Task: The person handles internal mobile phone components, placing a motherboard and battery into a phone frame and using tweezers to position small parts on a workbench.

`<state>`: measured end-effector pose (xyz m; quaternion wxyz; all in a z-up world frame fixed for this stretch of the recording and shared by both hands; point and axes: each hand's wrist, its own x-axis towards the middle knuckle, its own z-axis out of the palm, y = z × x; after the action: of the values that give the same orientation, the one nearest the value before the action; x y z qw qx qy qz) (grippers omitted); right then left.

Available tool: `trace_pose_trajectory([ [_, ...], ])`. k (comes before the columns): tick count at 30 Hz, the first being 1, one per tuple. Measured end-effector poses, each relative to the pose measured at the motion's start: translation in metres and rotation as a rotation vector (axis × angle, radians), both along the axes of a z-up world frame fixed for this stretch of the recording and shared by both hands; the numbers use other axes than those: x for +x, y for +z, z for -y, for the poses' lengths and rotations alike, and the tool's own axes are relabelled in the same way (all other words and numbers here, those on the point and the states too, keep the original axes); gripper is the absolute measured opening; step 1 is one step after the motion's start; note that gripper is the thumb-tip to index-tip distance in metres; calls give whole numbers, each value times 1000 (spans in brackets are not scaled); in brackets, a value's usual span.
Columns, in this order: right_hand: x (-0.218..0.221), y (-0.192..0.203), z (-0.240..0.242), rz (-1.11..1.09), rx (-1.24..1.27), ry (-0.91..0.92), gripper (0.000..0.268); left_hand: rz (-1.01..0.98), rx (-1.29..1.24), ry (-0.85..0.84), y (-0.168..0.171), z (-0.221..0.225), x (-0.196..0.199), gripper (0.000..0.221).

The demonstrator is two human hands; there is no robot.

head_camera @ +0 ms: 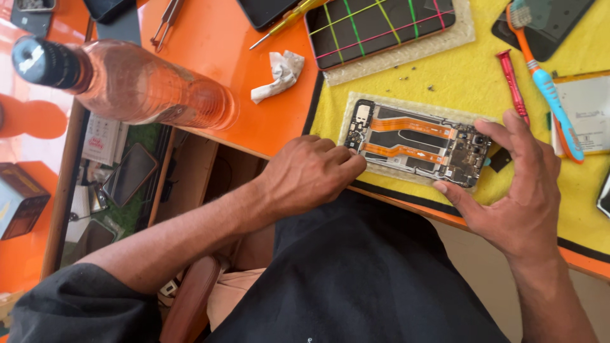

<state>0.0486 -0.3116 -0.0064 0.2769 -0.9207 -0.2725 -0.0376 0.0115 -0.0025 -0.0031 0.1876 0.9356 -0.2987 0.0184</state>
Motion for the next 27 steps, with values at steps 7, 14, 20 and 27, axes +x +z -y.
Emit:
trace_pose_trajectory([
  [7, -3, -3, 2, 32, -10, 8, 110, -165, -135, -61, 2, -15, 19, 10],
  [14, -1, -5, 1, 25, 21, -5, 112, -62, -329, 86, 2, -20, 2, 9],
  [20, -2, -5, 3, 11, 19, -2, 114, -34, -355, 181, 1, -18, -10, 21],
  [27, -1, -4, 3, 30, 2, 10, 115, 68, -199, 138, -4, -17, -15, 32],
])
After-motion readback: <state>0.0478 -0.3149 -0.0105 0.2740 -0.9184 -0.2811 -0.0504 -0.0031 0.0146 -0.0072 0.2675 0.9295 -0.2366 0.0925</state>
